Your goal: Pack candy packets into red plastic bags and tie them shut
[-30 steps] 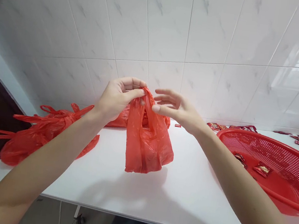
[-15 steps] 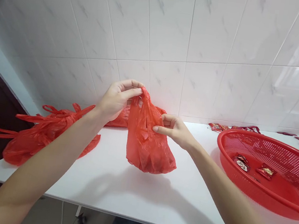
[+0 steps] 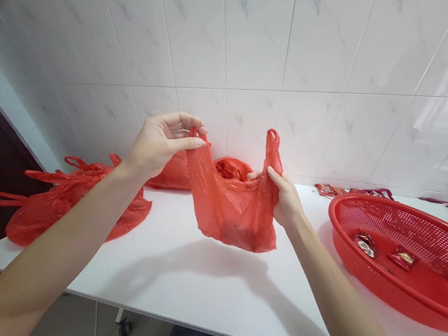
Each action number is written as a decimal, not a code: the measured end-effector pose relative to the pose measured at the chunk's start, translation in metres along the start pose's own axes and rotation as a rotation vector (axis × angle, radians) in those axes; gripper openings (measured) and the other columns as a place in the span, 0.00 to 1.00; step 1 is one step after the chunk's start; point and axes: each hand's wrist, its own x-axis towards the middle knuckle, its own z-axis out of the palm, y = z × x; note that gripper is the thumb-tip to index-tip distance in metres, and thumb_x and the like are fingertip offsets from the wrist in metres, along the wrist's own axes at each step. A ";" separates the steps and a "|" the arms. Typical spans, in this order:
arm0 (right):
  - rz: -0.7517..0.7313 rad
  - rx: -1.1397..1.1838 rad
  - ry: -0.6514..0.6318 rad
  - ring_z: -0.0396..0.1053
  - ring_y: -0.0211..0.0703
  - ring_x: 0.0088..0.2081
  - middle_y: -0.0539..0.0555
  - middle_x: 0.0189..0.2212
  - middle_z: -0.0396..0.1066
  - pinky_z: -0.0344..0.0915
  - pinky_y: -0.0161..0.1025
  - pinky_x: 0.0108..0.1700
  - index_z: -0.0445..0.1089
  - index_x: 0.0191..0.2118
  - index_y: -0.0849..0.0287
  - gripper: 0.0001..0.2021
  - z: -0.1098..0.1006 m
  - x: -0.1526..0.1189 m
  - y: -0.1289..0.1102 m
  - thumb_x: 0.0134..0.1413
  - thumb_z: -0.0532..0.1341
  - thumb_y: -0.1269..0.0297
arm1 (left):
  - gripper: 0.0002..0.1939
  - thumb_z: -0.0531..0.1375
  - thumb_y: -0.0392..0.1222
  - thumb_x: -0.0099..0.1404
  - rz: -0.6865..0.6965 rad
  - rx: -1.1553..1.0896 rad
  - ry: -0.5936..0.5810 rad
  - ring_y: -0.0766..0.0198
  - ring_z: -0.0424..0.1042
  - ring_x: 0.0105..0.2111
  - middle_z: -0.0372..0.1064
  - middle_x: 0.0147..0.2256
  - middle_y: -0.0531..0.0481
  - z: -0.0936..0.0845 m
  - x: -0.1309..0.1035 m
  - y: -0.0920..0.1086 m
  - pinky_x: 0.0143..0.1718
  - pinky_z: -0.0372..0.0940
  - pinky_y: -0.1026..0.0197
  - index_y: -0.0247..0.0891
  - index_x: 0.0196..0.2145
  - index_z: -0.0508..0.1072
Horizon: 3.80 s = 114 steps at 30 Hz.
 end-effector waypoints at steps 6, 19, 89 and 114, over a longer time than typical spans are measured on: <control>-0.018 0.129 0.104 0.74 0.41 0.31 0.46 0.24 0.75 0.71 0.38 0.39 0.69 0.25 0.52 0.15 -0.008 0.002 0.001 0.44 0.74 0.53 | 0.14 0.70 0.38 0.51 0.014 0.009 -0.026 0.58 0.76 0.41 0.77 0.38 0.47 -0.010 -0.006 -0.009 0.45 0.72 0.57 0.37 0.37 0.77; 0.085 0.187 0.202 0.76 0.43 0.31 0.49 0.25 0.77 0.71 0.40 0.41 0.70 0.25 0.54 0.11 -0.021 0.001 0.028 0.50 0.70 0.58 | 0.52 0.76 0.50 0.45 -0.141 -0.157 -0.043 0.50 0.69 0.58 0.68 0.57 0.40 0.012 -0.057 -0.108 0.60 0.64 0.51 0.46 0.64 0.57; -0.419 -0.897 -0.165 0.61 0.40 0.28 0.48 0.26 0.65 0.59 0.38 0.29 0.66 0.32 0.56 0.06 0.038 -0.007 0.051 0.49 0.56 0.73 | 0.11 0.65 0.43 0.56 -0.250 0.323 -0.390 0.70 0.54 0.19 0.56 0.17 0.63 0.028 -0.009 -0.058 0.23 0.49 0.64 0.41 0.37 0.69; -0.716 -1.365 -0.165 0.75 0.49 0.37 0.57 0.44 0.75 0.71 0.45 0.37 0.66 0.53 0.52 0.18 0.007 -0.010 0.059 0.58 0.57 0.73 | 0.19 0.54 0.47 0.59 -0.821 -0.734 -0.769 0.65 0.61 0.19 0.64 0.17 0.47 0.045 -0.033 -0.117 0.25 0.60 0.61 0.34 0.17 0.72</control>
